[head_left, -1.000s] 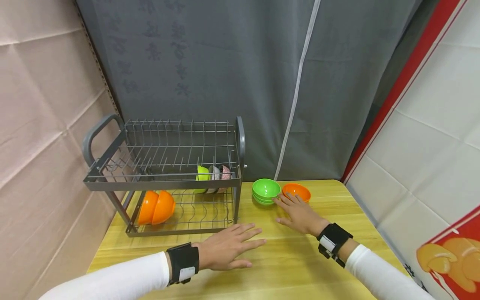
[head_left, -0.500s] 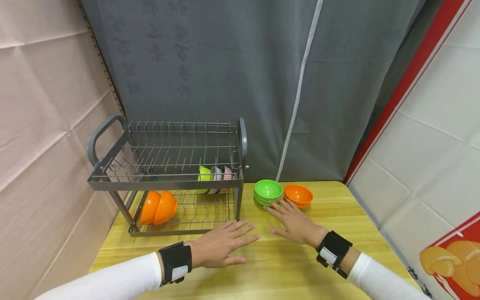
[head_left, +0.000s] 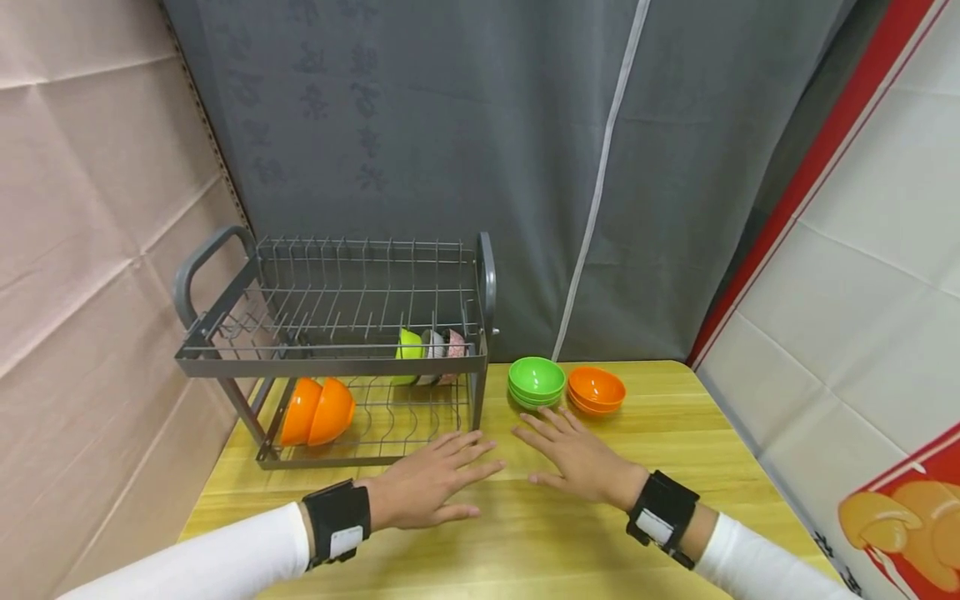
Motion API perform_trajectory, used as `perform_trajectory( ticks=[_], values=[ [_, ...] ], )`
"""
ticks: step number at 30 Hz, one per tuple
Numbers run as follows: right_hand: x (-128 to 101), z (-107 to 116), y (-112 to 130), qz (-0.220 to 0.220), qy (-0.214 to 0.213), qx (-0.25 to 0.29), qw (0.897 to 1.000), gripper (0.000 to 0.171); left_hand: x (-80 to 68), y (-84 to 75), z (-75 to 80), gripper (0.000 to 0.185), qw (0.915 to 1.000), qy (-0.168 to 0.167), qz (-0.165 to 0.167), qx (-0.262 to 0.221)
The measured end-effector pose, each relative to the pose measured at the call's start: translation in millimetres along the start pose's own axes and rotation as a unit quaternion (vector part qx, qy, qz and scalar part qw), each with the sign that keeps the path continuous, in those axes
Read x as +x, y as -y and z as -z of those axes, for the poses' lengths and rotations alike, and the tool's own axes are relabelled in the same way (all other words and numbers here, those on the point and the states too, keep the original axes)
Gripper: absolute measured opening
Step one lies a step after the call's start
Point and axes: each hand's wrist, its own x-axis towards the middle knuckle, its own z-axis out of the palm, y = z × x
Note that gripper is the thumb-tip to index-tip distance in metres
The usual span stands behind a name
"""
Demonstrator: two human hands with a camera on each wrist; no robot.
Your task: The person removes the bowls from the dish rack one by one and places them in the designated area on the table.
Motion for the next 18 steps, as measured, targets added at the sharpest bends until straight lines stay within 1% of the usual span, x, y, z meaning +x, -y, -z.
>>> perform_trajectory(
  ticks=[5,11,18],
  values=[
    [0,0,7,-0.002,0.020,0.003,1.000,0.073,-4.0,0.6,-2.9,0.067,1.0000,0.000,0.004,-0.005],
    [-1,1,16,0.006,0.039,0.003,0.999,0.075,-11.9,1.7,-7.6,0.067,0.9997,-0.004,0.014,-0.021],
    [0,-1,25,0.021,0.044,0.004,0.999,0.074,-21.3,4.4,-10.0,0.067,0.9989,-0.002,0.026,-0.039]
  ],
)
